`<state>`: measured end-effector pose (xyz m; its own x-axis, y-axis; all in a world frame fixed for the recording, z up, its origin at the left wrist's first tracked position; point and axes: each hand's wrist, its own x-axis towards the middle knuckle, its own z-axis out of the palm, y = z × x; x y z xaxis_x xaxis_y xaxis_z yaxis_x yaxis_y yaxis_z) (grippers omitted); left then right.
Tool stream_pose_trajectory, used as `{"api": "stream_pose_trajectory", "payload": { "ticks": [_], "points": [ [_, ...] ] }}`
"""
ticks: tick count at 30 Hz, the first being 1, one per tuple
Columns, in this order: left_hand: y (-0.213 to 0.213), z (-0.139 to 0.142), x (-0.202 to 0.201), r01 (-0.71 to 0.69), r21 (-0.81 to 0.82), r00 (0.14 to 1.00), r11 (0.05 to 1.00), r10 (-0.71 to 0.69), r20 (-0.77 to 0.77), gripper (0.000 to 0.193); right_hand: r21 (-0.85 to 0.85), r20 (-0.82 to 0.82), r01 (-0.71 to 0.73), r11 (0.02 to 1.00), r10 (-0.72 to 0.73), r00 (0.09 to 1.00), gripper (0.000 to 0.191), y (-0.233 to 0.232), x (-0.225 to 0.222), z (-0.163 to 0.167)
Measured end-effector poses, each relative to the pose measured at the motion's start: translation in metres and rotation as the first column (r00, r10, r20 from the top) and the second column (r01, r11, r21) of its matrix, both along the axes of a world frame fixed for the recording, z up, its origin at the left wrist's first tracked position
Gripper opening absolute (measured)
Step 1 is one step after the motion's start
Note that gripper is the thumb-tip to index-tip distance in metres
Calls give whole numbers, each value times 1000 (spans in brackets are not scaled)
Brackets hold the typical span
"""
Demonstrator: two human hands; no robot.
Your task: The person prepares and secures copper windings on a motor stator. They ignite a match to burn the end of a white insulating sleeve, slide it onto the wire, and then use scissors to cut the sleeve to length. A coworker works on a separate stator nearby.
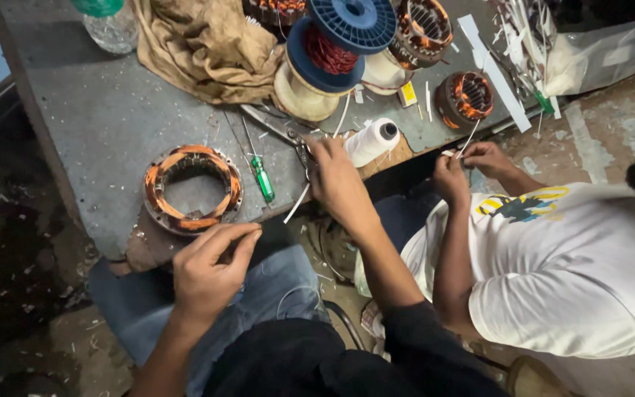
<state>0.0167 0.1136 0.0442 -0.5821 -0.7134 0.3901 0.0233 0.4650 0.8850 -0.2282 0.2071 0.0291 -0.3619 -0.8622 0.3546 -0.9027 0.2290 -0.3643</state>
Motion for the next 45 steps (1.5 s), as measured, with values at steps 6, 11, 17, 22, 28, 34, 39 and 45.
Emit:
{"api": "stream_pose_trajectory", "payload": {
  "ticks": [6,11,17,22,28,34,39,45],
  "points": [
    [4,4,-5,-25,0,999,1000,25,-25,12,104,132,-25,994,11,991,63,-2,-5,22],
    [5,5,-7,-56,1,998,998,56,-28,11,93,22,-78,993,76,997,71,3,4,18],
    [8,6,-8,-62,35,998,997,62,5,11,182,98,-38,983,21,995,76,-5,-1,14],
    [9,7,-8,-67,25,998,997,67,0,12,211,39,-31,977,24,999,82,-7,2,24],
    [10,9,-9,-60,4,998,998,60,-11,12,179,-184,299,937,-266,946,68,23,20,33],
    [12,10,-13,-39,57,999,998,38,12,12,168,16,357,919,-364,931,69,80,26,15],
    [12,8,-17,-37,57,999,998,38,-18,12,-63,380,32,998,-6,925,71,117,51,-25],
    [14,5,-18,-56,-78,998,995,55,-24,13,-28,430,-69,997,74,900,78,120,63,-37]
  ]
}}
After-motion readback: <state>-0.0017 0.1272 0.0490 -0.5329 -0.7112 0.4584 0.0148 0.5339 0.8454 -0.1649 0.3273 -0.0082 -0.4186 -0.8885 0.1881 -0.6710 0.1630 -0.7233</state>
